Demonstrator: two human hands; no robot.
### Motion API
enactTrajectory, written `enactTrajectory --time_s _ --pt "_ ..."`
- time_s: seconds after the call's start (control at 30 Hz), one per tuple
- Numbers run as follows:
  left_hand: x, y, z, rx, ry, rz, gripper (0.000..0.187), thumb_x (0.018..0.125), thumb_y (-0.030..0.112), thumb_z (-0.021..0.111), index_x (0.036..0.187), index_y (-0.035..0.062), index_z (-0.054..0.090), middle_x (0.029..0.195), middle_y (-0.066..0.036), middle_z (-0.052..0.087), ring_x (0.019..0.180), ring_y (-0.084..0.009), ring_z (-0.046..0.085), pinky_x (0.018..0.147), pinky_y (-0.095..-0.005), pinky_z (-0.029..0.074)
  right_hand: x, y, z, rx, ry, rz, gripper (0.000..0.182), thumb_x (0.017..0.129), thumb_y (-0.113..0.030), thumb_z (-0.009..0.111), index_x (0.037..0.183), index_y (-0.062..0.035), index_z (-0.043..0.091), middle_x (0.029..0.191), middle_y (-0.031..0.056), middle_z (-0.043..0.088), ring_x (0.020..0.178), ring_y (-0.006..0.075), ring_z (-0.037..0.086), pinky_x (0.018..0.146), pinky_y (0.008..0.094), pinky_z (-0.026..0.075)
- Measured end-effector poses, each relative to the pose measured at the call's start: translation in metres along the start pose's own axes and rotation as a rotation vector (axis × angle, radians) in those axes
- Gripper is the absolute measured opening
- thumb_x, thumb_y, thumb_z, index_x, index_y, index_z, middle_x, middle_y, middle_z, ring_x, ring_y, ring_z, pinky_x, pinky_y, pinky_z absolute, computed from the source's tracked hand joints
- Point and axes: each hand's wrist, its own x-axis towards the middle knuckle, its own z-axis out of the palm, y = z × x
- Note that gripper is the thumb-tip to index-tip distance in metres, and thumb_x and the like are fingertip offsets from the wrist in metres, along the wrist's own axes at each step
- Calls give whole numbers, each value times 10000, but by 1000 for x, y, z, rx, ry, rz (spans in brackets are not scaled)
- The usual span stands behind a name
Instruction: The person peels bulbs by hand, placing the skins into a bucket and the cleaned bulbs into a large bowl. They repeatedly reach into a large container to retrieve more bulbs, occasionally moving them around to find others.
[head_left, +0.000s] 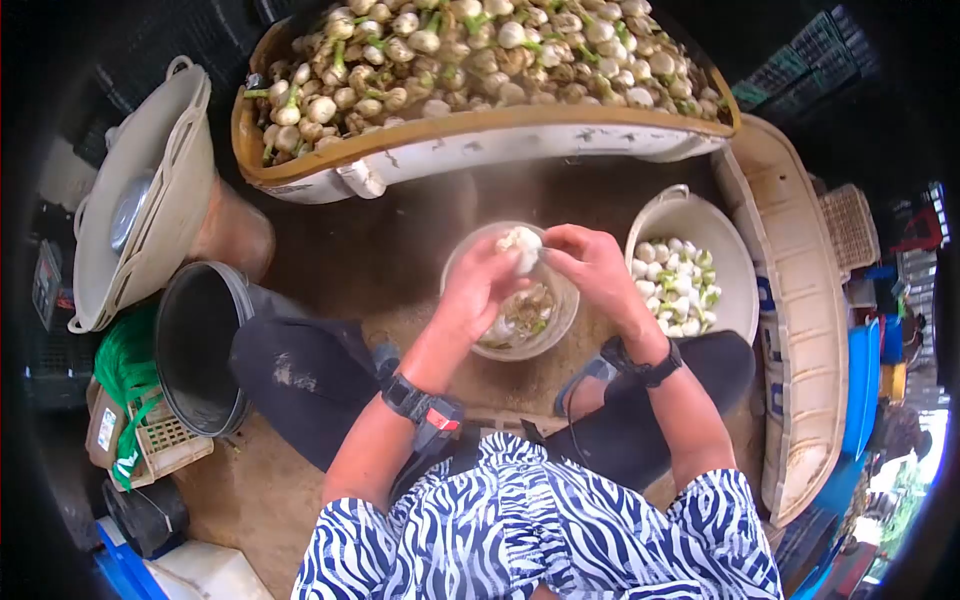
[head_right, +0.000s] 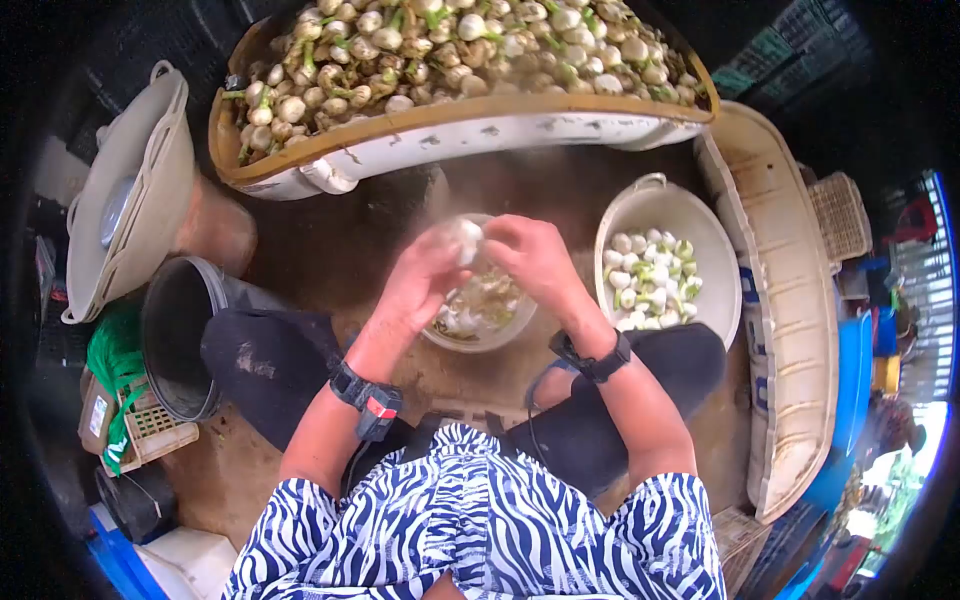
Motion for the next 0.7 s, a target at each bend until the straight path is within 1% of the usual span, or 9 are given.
enactTrajectory --time_s 0.03,0.13,0.27,0.33,0.37,0.5,0.57,0.63,0.7 --pt "-4 -8 2 60 43 45 282 869 70 591 1149 53 565 1059 -52 627 931 -155 623 734 -279 553 -8 -2 0 12 12 16 194 789 -102 600 935 16 652 830 131 660 747 179 632 688 300 485" --pt "-7 -19 12 87 100 95 311 852 43 611 1160 39 566 1061 -51 626 913 -145 625 703 -273 560 -10 0 -1 -142 73 -23 181 765 -133 595 855 5 669 757 190 632 664 334 614 618 359 473" --pt "-10 -29 19 210 232 176 338 840 31 618 1173 5 561 1057 -62 627 894 -139 627 674 -263 565 -12 14 3 -106 90 -36 162 768 -116 574 827 5 664 753 199 623 675 358 606 605 375 470" --pt "-9 -32 24 268 257 196 339 837 23 618 1169 -8 560 1049 -66 627 890 -139 626 677 -266 566 -12 25 4 -218 100 -105 179 774 -58 587 917 14 670 743 183 645 639 255 646 600 311 489" --pt "-8 -34 27 303 275 226 340 833 16 617 1166 -21 559 1041 -71 627 886 -138 624 680 -269 567 -12 29 5 -206 108 -95 179 774 -58 587 917 14 670 743 183 645 639 255 646 600 311 489" --pt "-1 -43 33 354 289 256 391 829 5 624 1202 -55 523 1068 -86 619 869 -148 625 671 -273 558 -13 37 9 -269 200 -108 124 775 -55 572 827 16 659 696 179 620 606 275 625 584 320 485" --pt "0 -45 37 347 310 265 337 827 -10 615 1158 -37 557 1028 -80 627 861 -145 624 673 -266 565 -13 40 9 -343 233 -124 117 772 -62 573 803 17 654 676 173 614 594 268 620 578 320 483" --pt "2 -43 29 345 275 224 347 831 -1 613 1171 -33 549 1022 -85 629 851 -159 626 661 -277 560 -10 40 8 -173 277 -61 129 731 -111 549 685 -27 636 703 204 601 642 387 592 591 439 484" --pt "-1 -38 19 342 249 190 356 836 8 611 1183 -28 542 1016 -90 630 842 -172 628 649 -288 555 -6 49 3 -152 285 -23 135 727 -121 547 681 -29 636 697 207 600 645 386 597 591 440 484"
